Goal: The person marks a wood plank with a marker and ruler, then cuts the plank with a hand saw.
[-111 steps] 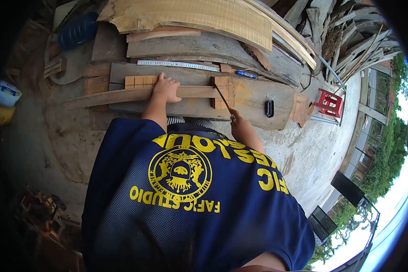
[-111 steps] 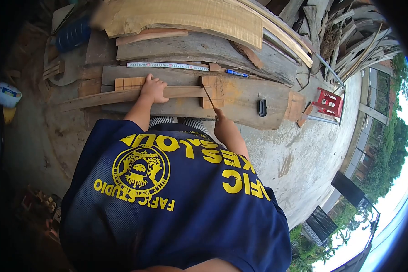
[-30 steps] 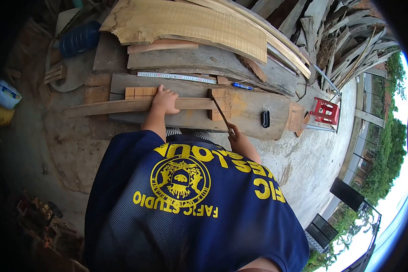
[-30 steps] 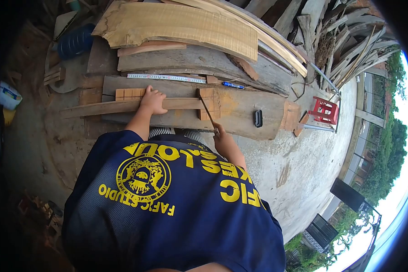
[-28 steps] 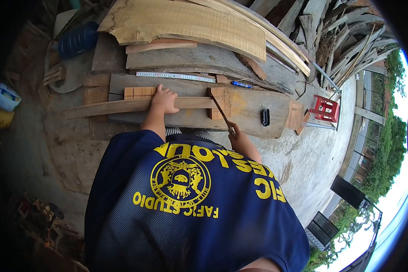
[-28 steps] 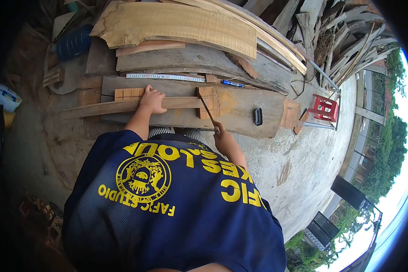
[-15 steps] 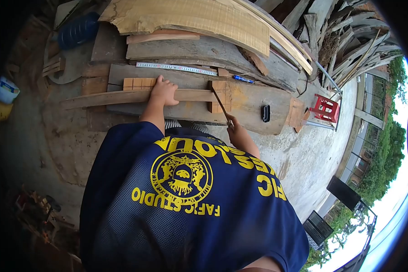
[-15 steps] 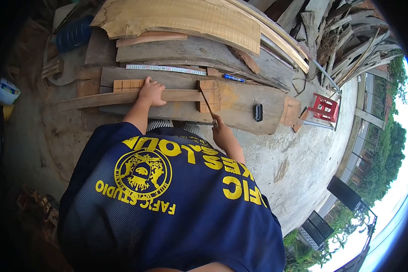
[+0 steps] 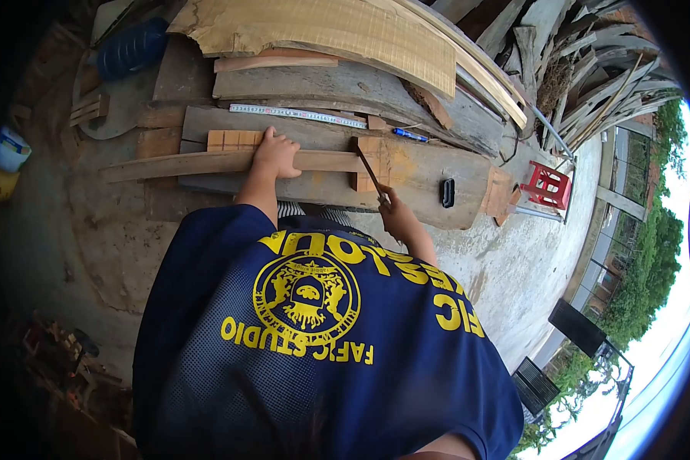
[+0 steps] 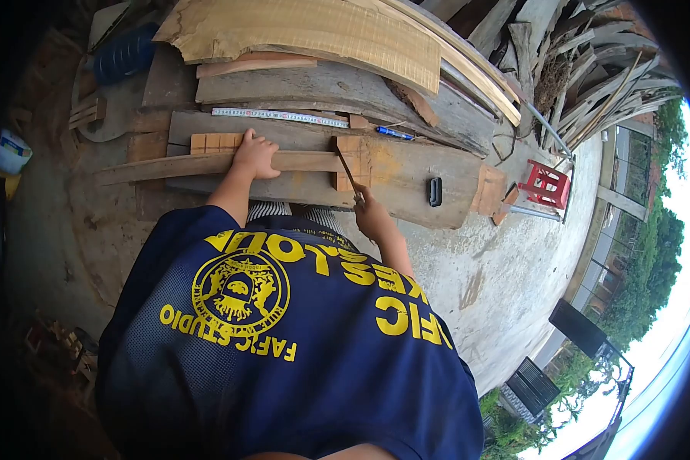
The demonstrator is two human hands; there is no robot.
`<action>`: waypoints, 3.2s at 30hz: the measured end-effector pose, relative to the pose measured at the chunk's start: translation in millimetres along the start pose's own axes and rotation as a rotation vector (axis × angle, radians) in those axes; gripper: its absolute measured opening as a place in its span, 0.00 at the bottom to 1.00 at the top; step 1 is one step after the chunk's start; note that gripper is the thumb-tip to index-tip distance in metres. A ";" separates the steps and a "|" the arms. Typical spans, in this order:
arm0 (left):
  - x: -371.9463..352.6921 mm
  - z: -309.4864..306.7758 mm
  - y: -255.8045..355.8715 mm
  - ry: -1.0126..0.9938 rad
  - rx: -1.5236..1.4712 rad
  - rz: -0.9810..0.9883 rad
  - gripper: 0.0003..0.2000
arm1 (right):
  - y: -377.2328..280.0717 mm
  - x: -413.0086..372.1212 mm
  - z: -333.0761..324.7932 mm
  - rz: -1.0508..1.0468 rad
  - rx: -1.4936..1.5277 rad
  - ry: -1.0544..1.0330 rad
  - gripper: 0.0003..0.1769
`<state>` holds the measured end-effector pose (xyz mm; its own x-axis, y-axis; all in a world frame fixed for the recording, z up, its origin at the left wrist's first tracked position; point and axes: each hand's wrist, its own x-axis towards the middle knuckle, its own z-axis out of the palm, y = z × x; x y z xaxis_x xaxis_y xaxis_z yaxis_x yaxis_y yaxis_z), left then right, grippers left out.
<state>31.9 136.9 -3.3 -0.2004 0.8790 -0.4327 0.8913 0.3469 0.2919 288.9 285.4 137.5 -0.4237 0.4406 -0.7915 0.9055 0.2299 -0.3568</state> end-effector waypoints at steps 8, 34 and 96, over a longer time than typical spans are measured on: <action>-2.7 -5.9 2.0 -0.008 0.001 -0.002 0.25 | -2.9 -33.2 -2.2 -0.036 -0.109 0.081 0.23; -1.9 -2.9 2.0 0.021 0.015 0.007 0.25 | 9.7 -40.8 8.2 -0.007 -0.034 0.065 0.24; 0.3 -4.0 -1.8 -0.013 0.003 0.029 0.26 | 0.5 -17.0 4.6 -0.036 -0.075 0.094 0.26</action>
<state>28.6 137.8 -0.5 -0.1692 0.8845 -0.4347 0.8979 0.3202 0.3021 296.6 274.0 148.5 -0.4593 0.5092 -0.7278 0.8868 0.3095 -0.3431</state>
